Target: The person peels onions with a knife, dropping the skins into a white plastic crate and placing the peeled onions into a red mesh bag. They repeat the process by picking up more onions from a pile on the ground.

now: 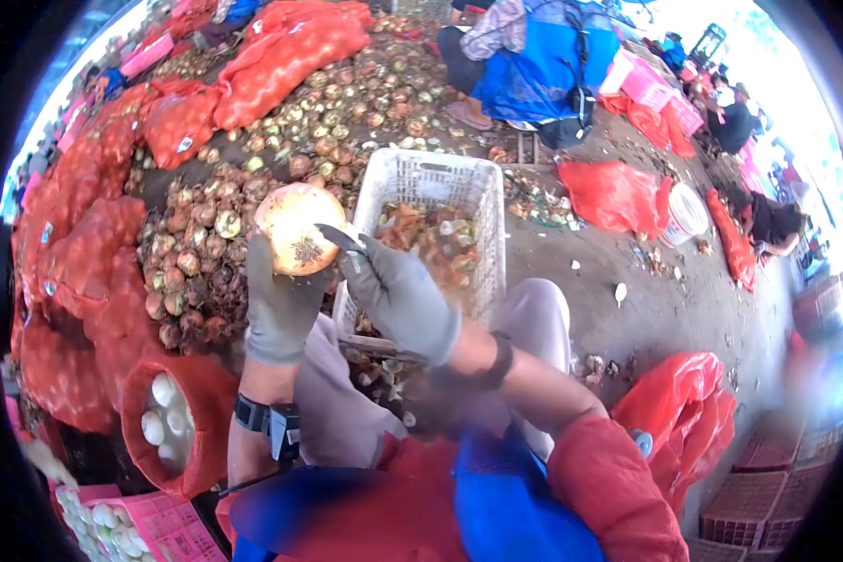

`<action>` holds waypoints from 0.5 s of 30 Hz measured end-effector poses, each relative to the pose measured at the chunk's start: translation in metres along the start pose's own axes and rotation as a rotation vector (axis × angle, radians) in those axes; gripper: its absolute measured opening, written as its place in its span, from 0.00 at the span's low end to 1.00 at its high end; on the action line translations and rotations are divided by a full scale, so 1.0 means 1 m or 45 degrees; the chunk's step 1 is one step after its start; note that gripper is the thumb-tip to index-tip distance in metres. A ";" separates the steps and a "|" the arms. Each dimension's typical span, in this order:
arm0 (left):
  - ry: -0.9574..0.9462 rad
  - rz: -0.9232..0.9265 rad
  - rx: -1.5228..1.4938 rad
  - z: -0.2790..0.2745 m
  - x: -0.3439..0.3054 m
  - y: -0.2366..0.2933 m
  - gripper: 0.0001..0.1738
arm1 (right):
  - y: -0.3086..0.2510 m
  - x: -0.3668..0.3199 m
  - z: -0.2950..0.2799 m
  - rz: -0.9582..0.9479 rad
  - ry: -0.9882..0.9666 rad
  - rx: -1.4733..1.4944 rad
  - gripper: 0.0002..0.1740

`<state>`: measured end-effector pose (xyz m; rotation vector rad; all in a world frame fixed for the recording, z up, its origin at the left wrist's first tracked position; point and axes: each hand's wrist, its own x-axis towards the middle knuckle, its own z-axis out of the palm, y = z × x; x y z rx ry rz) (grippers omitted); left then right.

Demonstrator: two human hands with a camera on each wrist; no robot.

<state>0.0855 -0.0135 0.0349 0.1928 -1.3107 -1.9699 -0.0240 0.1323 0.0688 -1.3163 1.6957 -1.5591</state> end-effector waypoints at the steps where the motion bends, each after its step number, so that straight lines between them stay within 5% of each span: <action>1: -0.004 0.130 0.410 0.012 -0.005 -0.002 0.43 | -0.002 -0.004 -0.006 -0.009 0.036 -0.080 0.15; 2: -0.030 0.119 0.408 0.021 -0.005 -0.001 0.43 | -0.002 -0.006 -0.014 -0.015 0.075 -0.160 0.15; 4: -0.205 -0.112 -0.485 0.034 -0.001 0.005 0.32 | 0.001 -0.012 -0.045 -0.069 0.106 -0.496 0.16; 6: -0.457 -0.206 -0.120 0.035 0.009 0.016 0.32 | 0.000 -0.015 -0.077 -0.111 -0.336 -0.778 0.18; 8: -0.552 -0.186 0.047 0.036 0.020 0.009 0.31 | 0.003 -0.021 -0.086 0.006 -0.411 -0.794 0.19; 12: -0.342 -0.192 -0.057 0.054 0.022 -0.024 0.42 | 0.037 -0.025 -0.058 0.113 -0.124 -0.454 0.16; 14: -0.121 -0.103 -0.233 0.061 0.011 -0.037 0.40 | 0.044 -0.031 -0.027 0.221 0.010 0.533 0.14; 15: -0.090 -0.155 -0.349 0.057 0.011 -0.043 0.36 | 0.039 -0.038 -0.021 0.388 0.060 0.660 0.15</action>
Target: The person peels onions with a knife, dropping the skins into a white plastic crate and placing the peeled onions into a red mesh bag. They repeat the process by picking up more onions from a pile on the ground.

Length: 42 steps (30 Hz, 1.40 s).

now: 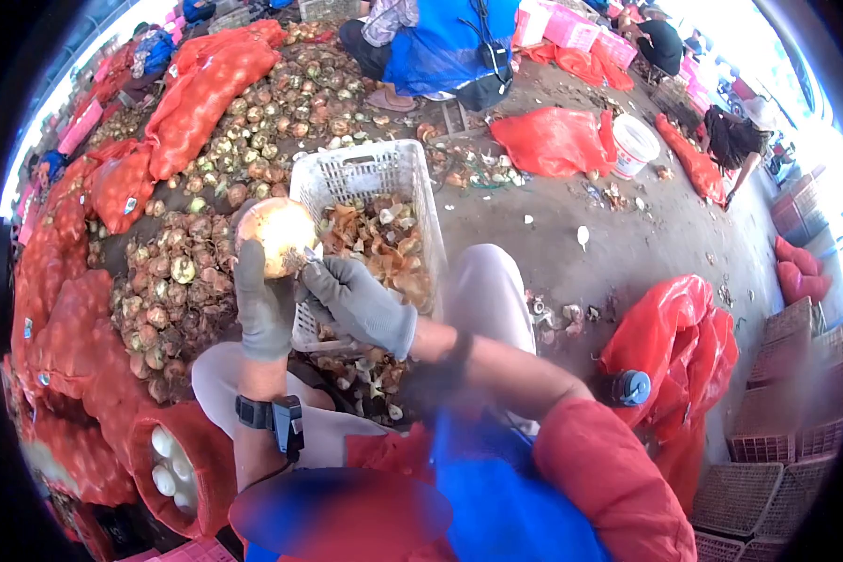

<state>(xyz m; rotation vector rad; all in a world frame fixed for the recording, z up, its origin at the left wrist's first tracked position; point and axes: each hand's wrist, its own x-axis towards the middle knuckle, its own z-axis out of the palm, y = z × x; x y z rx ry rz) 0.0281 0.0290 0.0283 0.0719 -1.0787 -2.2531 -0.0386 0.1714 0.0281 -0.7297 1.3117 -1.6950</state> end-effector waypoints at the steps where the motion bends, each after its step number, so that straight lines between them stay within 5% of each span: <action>1: 0.000 -0.010 -0.003 -0.007 0.004 -0.002 0.36 | -0.011 -0.003 0.002 0.005 0.009 0.003 0.15; 3: 0.124 0.463 0.870 -0.019 0.015 -0.001 0.35 | -0.032 0.000 -0.003 0.569 -0.161 0.621 0.23; 5: 0.051 0.624 0.998 -0.015 0.022 0.001 0.37 | -0.038 0.007 -0.009 0.603 -0.227 0.719 0.25; 7: 0.170 0.665 0.937 -0.003 0.024 0.002 0.38 | -0.042 0.013 -0.013 0.463 -0.094 0.194 0.24; 8: 0.195 0.574 0.795 -0.008 0.027 -0.001 0.37 | -0.048 0.016 -0.006 0.397 0.053 -0.034 0.23; 9: 0.276 0.396 0.469 -0.002 0.025 0.003 0.35 | 0.002 0.034 -0.014 0.171 0.171 0.215 0.21; 10: 0.351 0.261 0.381 0.009 0.015 0.010 0.34 | 0.007 0.036 -0.023 -0.573 0.315 -0.655 0.17; 12: 0.184 0.243 0.352 -0.013 0.019 0.008 0.35 | -0.010 0.033 -0.022 -0.386 0.315 -0.404 0.15; 13: 0.163 0.287 0.314 -0.005 0.015 0.010 0.35 | 0.025 0.064 -0.025 -0.467 0.312 0.029 0.19; 15: 0.123 0.205 0.348 -0.011 0.017 0.010 0.36 | 0.004 0.055 -0.011 -0.503 0.415 -0.605 0.24; 17: 0.036 0.238 0.592 -0.018 0.024 0.008 0.38 | 0.011 0.068 -0.011 -0.454 0.354 -0.626 0.32; 19: -0.014 0.283 0.834 -0.026 0.024 0.006 0.39 | 0.001 0.061 -0.012 -0.513 0.267 -0.313 0.35; 21: -0.221 0.275 0.228 -0.035 0.018 0.006 0.41 | -0.028 0.043 -0.011 -0.260 0.121 -0.071 0.35; 22: -0.214 0.278 0.230 -0.034 0.018 0.006 0.41 | 0.017 0.069 -0.035 -0.125 -0.010 0.322 0.30; 24: -0.144 0.161 0.347 -0.027 0.022 0.008 0.41 | 0.003 0.066 -0.036 -0.261 0.050 0.068 0.28; 25: -0.085 0.096 0.413 -0.020 0.021 0.013 0.41 | -0.012 0.061 -0.033 -0.394 0.104 -0.179 0.25; 26: -0.127 0.519 1.575 -0.011 0.019 0.014 0.37 | -0.024 0.054 -0.033 -0.409 0.138 -0.366 0.18; 27: -0.287 0.463 1.008 -0.053 0.027 -0.006 0.36 | -0.040 0.047 -0.030 -0.418 0.146 -0.537 0.12; 28: 0.203 -0.226 0.477 -0.015 0.021 0.020 0.38 | -0.050 0.047 -0.031 -0.326 0.188 -0.679 0.12; 29: -0.021 0.001 0.319 -0.028 0.018 0.007 0.40 | -0.053 0.048 -0.035 -0.242 0.231 -0.833 0.12; 30: 0.018 0.042 0.603 -0.024 0.021 0.009 0.45 | -0.044 0.053 -0.038 -0.329 0.231 -0.741 0.13; 31: -0.141 0.200 0.310 -0.017 0.016 0.015 0.50 | -0.035 0.056 -0.041 -0.422 0.252 -0.652 0.14; 33: -0.154 0.253 0.262 -0.033 0.025 0.004 0.53 | -0.065 0.036 -0.020 -0.207 0.233 -0.446 0.15; 39: -0.088 0.174 0.442 -0.033 0.030 0.004 0.56 | -0.120 0.026 0.012 -0.097 0.086 -0.583 0.20; 42: -0.134 0.115 0.222 -0.018 0.019 0.022 0.54 | -0.135 0.036 0.021 -0.097 -0.090 -0.601 0.19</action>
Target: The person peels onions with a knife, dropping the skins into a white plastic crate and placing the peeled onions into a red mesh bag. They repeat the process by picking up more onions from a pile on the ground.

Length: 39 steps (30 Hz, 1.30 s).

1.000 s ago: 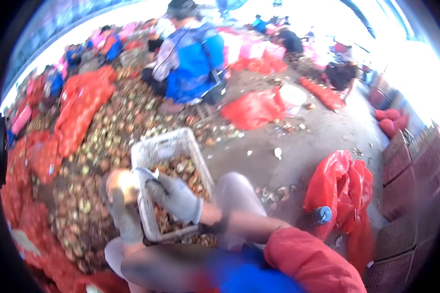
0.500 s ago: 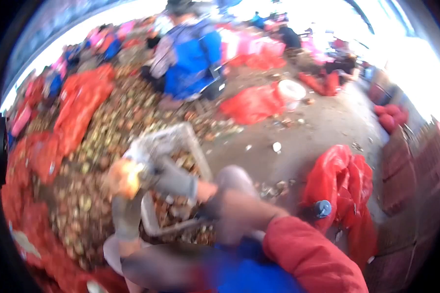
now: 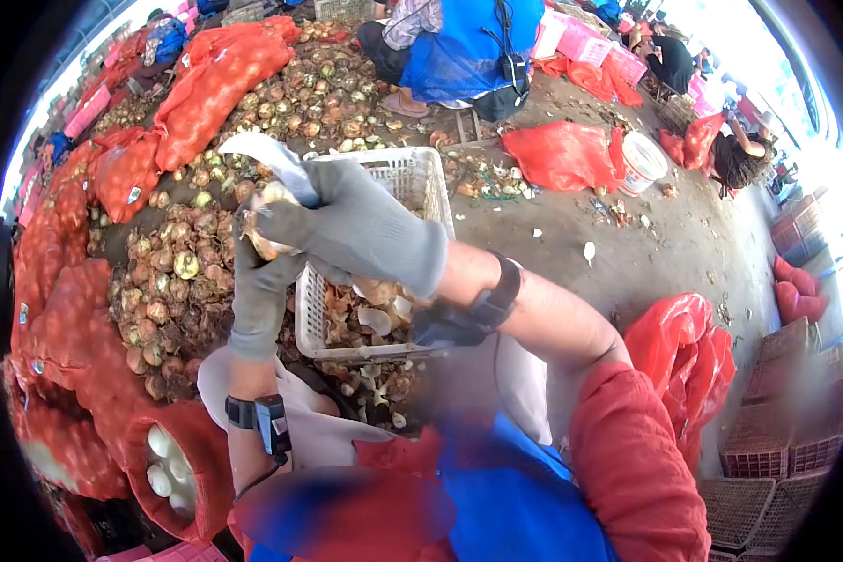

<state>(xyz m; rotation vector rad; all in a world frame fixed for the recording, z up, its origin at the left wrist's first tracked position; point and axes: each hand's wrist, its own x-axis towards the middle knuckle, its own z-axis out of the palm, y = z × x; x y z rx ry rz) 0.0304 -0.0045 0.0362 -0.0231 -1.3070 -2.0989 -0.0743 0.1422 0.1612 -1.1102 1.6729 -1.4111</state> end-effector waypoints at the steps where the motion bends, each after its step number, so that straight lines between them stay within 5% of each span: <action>1: -0.081 0.037 -0.048 -0.001 0.001 0.001 0.53 | -0.011 0.001 0.002 -0.002 0.003 -0.001 0.19; 2: -0.232 0.179 0.550 -0.014 0.016 -0.007 0.49 | -0.026 0.001 0.006 -0.076 -0.060 -0.008 0.19; 6: -0.090 -0.035 0.343 -0.016 -0.002 -0.021 0.42 | -0.073 0.013 0.016 -0.299 -0.107 -0.015 0.22; 8: -0.055 -0.161 0.202 -0.006 0.001 -0.023 0.38 | -0.049 0.036 -0.005 -0.346 -0.059 0.076 0.21; 11: -0.013 -0.231 0.023 -0.001 -0.007 -0.006 0.35 | 0.019 0.054 -0.042 -0.112 0.141 0.644 0.12; 13: -0.056 -0.176 -0.199 -0.006 -0.012 -0.001 0.45 | 0.108 0.038 -0.073 0.170 -0.105 0.499 0.12; 15: -0.113 -0.110 -0.239 -0.012 -0.015 -0.003 0.45 | 0.145 -0.008 -0.034 0.663 0.083 0.279 0.12; 19: -0.092 -0.199 -0.356 -0.015 -0.021 -0.009 0.45 | 0.121 -0.044 0.003 0.457 0.212 0.402 0.11; 22: -0.075 -0.249 -0.353 -0.001 -0.022 -0.010 0.35 | 0.083 -0.037 -0.019 -0.594 0.211 -0.947 0.12; 29: -0.024 -0.248 -0.021 0.007 -0.019 -0.016 0.46 | 0.089 -0.035 -0.019 -0.441 0.158 -1.316 0.11; 31: -0.040 -0.268 0.387 0.002 -0.015 -0.020 0.47 | 0.095 -0.033 -0.016 -0.371 0.195 -1.416 0.14; 35: -0.134 -0.211 -0.004 -0.004 -0.021 -0.025 0.45 | 0.116 -0.021 -0.025 -0.486 0.304 -1.363 0.12; 39: -0.190 -0.164 0.089 -0.007 -0.021 -0.020 0.42 | 0.118 -0.017 -0.032 -0.451 0.349 -1.370 0.12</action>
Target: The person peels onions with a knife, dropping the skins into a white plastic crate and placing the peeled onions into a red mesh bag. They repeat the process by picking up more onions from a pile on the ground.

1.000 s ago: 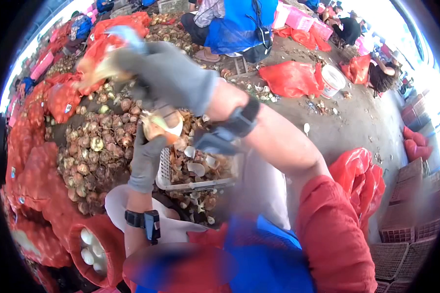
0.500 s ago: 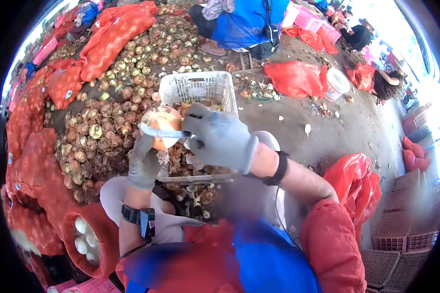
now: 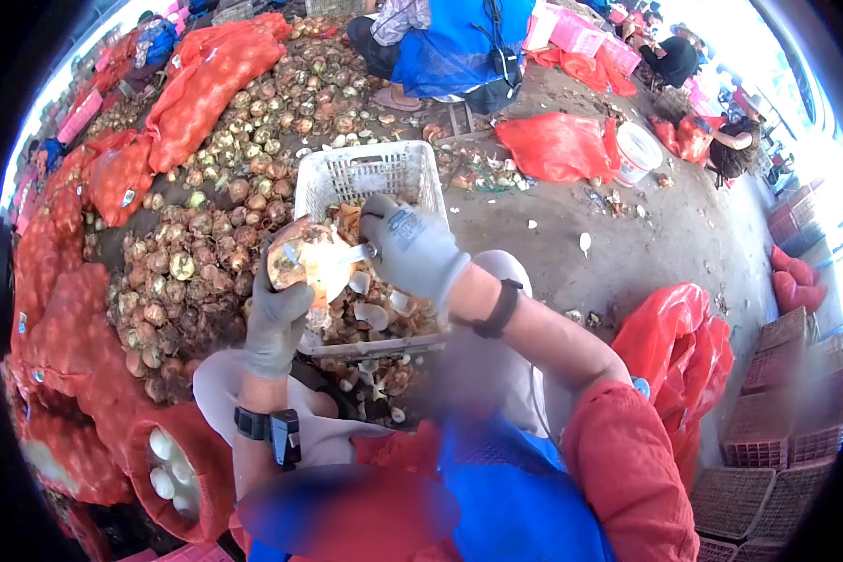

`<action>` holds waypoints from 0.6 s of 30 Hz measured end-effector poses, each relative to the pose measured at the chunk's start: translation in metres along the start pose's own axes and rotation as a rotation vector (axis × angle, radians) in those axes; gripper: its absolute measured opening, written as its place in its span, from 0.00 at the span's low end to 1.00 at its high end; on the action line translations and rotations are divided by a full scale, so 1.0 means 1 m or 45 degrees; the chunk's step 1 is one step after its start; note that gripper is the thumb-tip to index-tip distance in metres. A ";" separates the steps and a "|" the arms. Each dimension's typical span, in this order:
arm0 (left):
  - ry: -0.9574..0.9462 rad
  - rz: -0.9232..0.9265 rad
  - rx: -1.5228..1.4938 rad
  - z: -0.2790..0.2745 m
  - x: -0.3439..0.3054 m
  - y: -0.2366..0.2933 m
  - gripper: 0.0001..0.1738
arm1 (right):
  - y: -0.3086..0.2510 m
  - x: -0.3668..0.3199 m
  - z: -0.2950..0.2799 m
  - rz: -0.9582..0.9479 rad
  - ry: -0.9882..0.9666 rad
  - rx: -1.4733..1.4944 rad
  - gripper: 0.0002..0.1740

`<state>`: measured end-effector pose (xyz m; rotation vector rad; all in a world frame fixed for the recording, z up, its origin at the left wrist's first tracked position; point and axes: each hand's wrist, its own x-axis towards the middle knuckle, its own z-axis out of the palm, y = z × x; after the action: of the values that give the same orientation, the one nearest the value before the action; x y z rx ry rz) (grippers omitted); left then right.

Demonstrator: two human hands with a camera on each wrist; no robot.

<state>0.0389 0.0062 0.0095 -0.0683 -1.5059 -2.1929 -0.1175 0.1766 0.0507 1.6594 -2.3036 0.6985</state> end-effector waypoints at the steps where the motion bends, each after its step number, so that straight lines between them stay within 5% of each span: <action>1: -0.022 -0.016 -0.065 0.000 0.001 0.004 0.43 | -0.008 -0.002 -0.005 -0.016 -0.040 0.020 0.11; 2: -0.020 -0.024 -0.064 -0.003 0.004 0.000 0.43 | -0.015 -0.004 -0.005 -0.025 -0.078 0.043 0.11; 4: -0.057 0.349 0.577 -0.003 0.010 -0.013 0.45 | -0.021 -0.006 0.001 -0.070 -0.109 -0.024 0.10; 7: -0.014 0.207 0.404 -0.012 0.006 -0.013 0.46 | -0.017 -0.001 0.008 -0.007 -0.134 -0.076 0.10; 10: 0.027 -0.006 0.168 -0.007 0.000 -0.009 0.45 | -0.001 0.011 0.010 0.085 0.112 0.126 0.10; 12: 0.081 -0.082 0.033 0.004 -0.006 -0.001 0.44 | 0.007 0.012 0.017 0.105 -0.156 0.105 0.10; 14: 0.149 -0.230 0.034 0.014 -0.010 0.014 0.43 | 0.034 0.008 0.029 0.081 -0.022 0.111 0.11; 15: -0.100 0.231 0.380 -0.013 0.000 -0.009 0.43 | 0.067 0.007 0.038 0.361 -0.149 0.017 0.09; 16: -0.125 0.179 0.328 -0.004 -0.005 0.006 0.44 | 0.081 0.005 0.034 0.635 -0.278 -0.068 0.07; 18: -0.113 0.086 0.026 0.013 -0.003 0.019 0.46 | 0.074 -0.010 0.027 0.547 -0.283 -0.050 0.09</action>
<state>0.0462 0.0132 0.0297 -0.2095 -1.5501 -2.1462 -0.1801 0.1904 0.0046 1.2888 -2.8549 0.5608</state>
